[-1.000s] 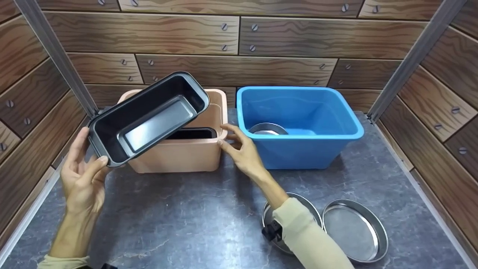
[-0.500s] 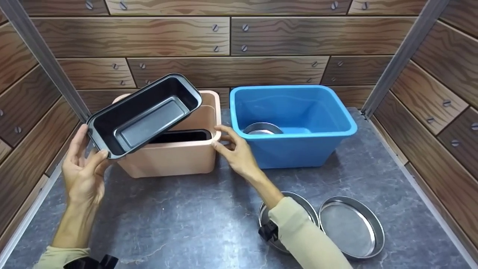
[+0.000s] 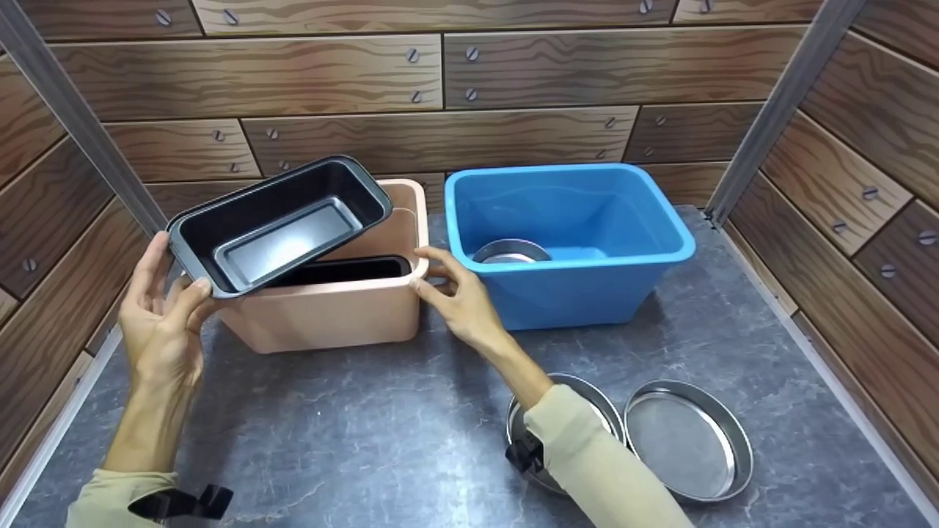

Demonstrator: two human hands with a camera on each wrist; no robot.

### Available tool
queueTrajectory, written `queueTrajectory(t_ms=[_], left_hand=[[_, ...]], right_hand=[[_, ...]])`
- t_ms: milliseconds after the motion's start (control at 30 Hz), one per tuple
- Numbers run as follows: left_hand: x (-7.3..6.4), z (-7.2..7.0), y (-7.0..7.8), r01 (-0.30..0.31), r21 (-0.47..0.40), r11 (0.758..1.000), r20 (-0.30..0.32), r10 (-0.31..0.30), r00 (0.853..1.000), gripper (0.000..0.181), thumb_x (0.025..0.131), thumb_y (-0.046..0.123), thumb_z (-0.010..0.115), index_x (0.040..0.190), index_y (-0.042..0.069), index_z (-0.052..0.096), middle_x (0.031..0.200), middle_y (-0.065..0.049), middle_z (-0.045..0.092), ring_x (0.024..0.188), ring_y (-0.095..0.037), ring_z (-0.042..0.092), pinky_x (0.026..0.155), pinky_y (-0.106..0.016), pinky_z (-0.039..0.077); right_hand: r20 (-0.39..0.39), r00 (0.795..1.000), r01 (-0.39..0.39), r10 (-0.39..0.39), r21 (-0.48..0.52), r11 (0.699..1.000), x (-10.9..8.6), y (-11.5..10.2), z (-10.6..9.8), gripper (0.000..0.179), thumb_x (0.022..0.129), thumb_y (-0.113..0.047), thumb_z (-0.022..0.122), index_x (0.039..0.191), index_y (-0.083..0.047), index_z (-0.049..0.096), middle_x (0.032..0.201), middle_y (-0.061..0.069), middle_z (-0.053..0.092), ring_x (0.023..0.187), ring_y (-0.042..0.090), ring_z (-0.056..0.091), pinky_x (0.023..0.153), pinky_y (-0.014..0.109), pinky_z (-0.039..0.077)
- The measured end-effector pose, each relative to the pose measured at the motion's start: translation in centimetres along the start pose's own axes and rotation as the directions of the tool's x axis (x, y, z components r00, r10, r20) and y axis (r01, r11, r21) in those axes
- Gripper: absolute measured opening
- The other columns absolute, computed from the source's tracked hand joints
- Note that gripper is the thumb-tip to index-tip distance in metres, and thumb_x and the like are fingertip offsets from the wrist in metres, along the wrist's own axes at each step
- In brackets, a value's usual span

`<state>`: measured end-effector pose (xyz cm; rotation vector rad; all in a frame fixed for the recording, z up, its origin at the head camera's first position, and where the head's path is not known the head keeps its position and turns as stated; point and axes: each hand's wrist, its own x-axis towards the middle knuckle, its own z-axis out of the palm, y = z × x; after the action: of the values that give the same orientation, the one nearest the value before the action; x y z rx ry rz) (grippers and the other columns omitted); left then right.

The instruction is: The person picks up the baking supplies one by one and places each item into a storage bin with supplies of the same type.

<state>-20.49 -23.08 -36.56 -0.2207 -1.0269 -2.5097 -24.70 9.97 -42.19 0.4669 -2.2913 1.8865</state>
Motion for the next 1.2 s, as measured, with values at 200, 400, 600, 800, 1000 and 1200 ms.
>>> queueTrajectory(t_ms=[200, 400, 600, 800, 1000, 1200], left_hand=[[0.8, 0.5, -0.1, -0.014, 0.100, 0.995, 0.020, 0.012, 1.000, 0.073, 0.088, -0.034, 0.050, 0.153, 0.000, 0.047, 0.159, -0.017, 0.036, 0.089, -0.024, 0.064, 0.057, -0.029, 0.066], [1.5, 0.7, -0.9, 0.020, 0.196, 0.980, -0.009, -0.019, 1.000, 0.075, 0.087, -0.033, 0.052, 0.153, 0.002, 0.048, 0.157, -0.019, 0.041, 0.087, -0.019, 0.063, 0.055, -0.025, 0.064], [1.8, 0.2, -1.3, 0.072, 0.287, 0.955, -0.032, -0.066, 0.997, 0.077, 0.089, -0.030, 0.053, 0.156, 0.006, 0.044, 0.156, -0.018, 0.044, 0.083, -0.015, 0.063, 0.055, -0.022, 0.062], [2.2, -0.1, -0.9, 0.116, 0.327, 0.938, -0.024, -0.115, 0.993, 0.076, 0.091, -0.028, 0.051, 0.158, 0.007, 0.041, 0.153, -0.019, 0.048, 0.092, -0.017, 0.065, 0.057, -0.021, 0.062], [2.4, -0.1, -1.6, 0.127, 0.427, 0.895, 0.002, -0.141, 0.990, 0.071, 0.094, -0.023, 0.050, 0.159, 0.004, 0.040, 0.159, -0.021, 0.042, 0.106, -0.018, 0.064, 0.058, -0.026, 0.065], [2.4, -0.2, -1.9, 0.131, 0.481, 0.867, 0.007, -0.153, 0.988, 0.065, 0.097, -0.019, 0.048, 0.158, -0.001, 0.037, 0.162, -0.023, 0.037, 0.123, -0.024, 0.059, 0.060, -0.029, 0.067]], right_hand=[[-0.004, 1.000, 0.011, -0.011, 0.009, 1.000, 0.1, 0.1, 0.2, 0.044, 0.099, -0.017, 0.073, 0.141, -0.015, 0.062, 0.121, 0.011, 0.071, 0.099, 0.020, 0.068, 0.088, 0.033, 0.060], [-0.012, 1.000, 0.013, -0.013, 0.020, 1.000, 0.0, 0.3, 0.3, 0.045, 0.098, -0.015, 0.073, 0.142, -0.012, 0.061, 0.123, 0.014, 0.070, 0.104, 0.022, 0.068, 0.093, 0.042, 0.061], [-0.015, 1.000, 0.023, -0.023, 0.045, 0.999, -0.1, 0.3, 0.6, 0.044, 0.098, -0.013, 0.073, 0.141, -0.013, 0.062, 0.129, 0.016, 0.067, 0.111, 0.028, 0.066, 0.095, 0.045, 0.060], [-0.008, 1.000, 0.017, -0.016, 0.045, 0.999, -0.1, 0.3, 0.8, 0.045, 0.098, -0.014, 0.073, 0.142, -0.013, 0.061, 0.125, 0.013, 0.068, 0.107, 0.026, 0.067, 0.091, 0.037, 0.060], [-0.006, 1.000, 0.008, -0.008, 0.023, 1.000, -0.2, 0.3, 0.4, 0.046, 0.099, -0.014, 0.072, 0.143, -0.011, 0.060, 0.122, 0.014, 0.071, 0.104, 0.023, 0.069, 0.092, 0.038, 0.060], [-0.007, 1.000, 0.009, -0.009, 0.002, 1.000, -0.1, 0.1, 0.2, 0.046, 0.100, -0.016, 0.072, 0.144, -0.013, 0.060, 0.124, 0.014, 0.072, 0.107, 0.023, 0.069, 0.094, 0.042, 0.060]])
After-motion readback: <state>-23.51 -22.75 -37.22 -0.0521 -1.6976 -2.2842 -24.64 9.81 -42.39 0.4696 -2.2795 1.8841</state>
